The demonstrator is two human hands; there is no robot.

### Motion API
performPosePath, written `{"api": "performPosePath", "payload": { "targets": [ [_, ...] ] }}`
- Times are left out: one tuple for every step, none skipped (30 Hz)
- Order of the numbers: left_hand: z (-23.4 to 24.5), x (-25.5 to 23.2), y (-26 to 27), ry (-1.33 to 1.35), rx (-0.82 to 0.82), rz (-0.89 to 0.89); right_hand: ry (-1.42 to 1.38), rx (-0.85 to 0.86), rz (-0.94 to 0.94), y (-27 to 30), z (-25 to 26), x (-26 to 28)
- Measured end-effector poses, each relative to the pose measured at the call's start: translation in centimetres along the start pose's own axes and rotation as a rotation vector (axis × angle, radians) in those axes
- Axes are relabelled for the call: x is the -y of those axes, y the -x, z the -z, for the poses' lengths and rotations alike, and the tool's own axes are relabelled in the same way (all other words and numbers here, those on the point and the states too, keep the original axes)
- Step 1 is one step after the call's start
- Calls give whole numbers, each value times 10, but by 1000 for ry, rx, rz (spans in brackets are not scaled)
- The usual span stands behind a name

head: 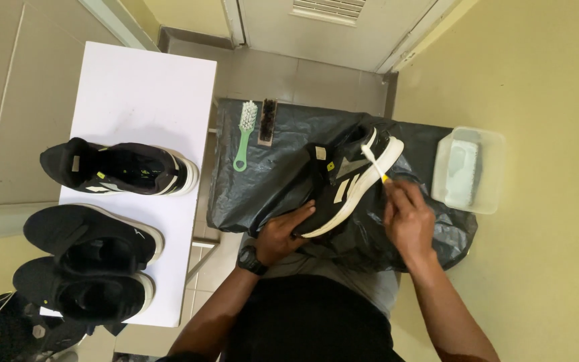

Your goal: The person scrubs the white midsole of a black sneaker using a small brush dipped in soapy water. They repeatedly dip the brush into a container of soapy water and continue scrubbing the shoe's side and sole edges.

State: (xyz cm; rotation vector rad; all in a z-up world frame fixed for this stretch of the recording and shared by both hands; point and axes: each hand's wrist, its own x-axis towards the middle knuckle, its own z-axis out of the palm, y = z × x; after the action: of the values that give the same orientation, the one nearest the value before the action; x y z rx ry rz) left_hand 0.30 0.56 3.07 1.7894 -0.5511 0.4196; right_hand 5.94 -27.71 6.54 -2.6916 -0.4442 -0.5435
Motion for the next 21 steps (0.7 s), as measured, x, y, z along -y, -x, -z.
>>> {"api": "performPosePath", "payload": {
  "targets": [
    [-1,2,0,-1,1,-1,0,-1,-1,4,0,8],
    [-2,3,2,15,-8,7,-66,-3,-6,10,1,15],
    [-4,5,3,30,-17,15,-131,-5,-12,15,2,23],
    [-3,4,3,30,-17,17,-132,-3,-14,18,3,27],
    [-3,2,3,22,-16,22,-169,-10,-16,20,5,32],
    [-2,2,1,16,-15,22,-203,-20,-19,22,7,36],
    [-2,1,1,16,-13,22,-203,-21,-21,23,12,38],
    [-2,0,0,15,-14,14,-265,-11,-54,23,16,40],
    [-1,-1,-1,14,-15,5,-327,0,-86,23,21,42],
    [-2,1,0,14,-14,6,-327,0,-88,21,19,37],
    [-2,3,1,5,-12,9,-314,-9,-77,19,17,32],
    [-3,4,3,-3,-9,13,-300,-17,-67,19,15,27],
    [-4,3,5,-1,-7,15,-300,-16,-71,19,13,21],
    [-5,4,5,-3,-15,5,-233,-22,-50,17,10,15],
    [-5,5,4,-5,-23,-6,-166,-27,-29,16,7,8],
    [-5,5,4,-10,-25,-8,-169,-30,-26,9,10,6],
    [-4,5,3,-10,-26,-11,-129,-29,-14,2,13,3],
    [-4,4,4,-8,-24,-12,-88,-26,-6,-3,16,1],
    [-4,4,4,-10,-25,-11,-89,-26,-5,-8,14,-3],
    [-4,3,5,-15,-15,4,-39,-18,-1,-11,12,-8],
    [-4,2,5,-19,-6,20,11,-9,2,-15,11,-12]
  ]
}}
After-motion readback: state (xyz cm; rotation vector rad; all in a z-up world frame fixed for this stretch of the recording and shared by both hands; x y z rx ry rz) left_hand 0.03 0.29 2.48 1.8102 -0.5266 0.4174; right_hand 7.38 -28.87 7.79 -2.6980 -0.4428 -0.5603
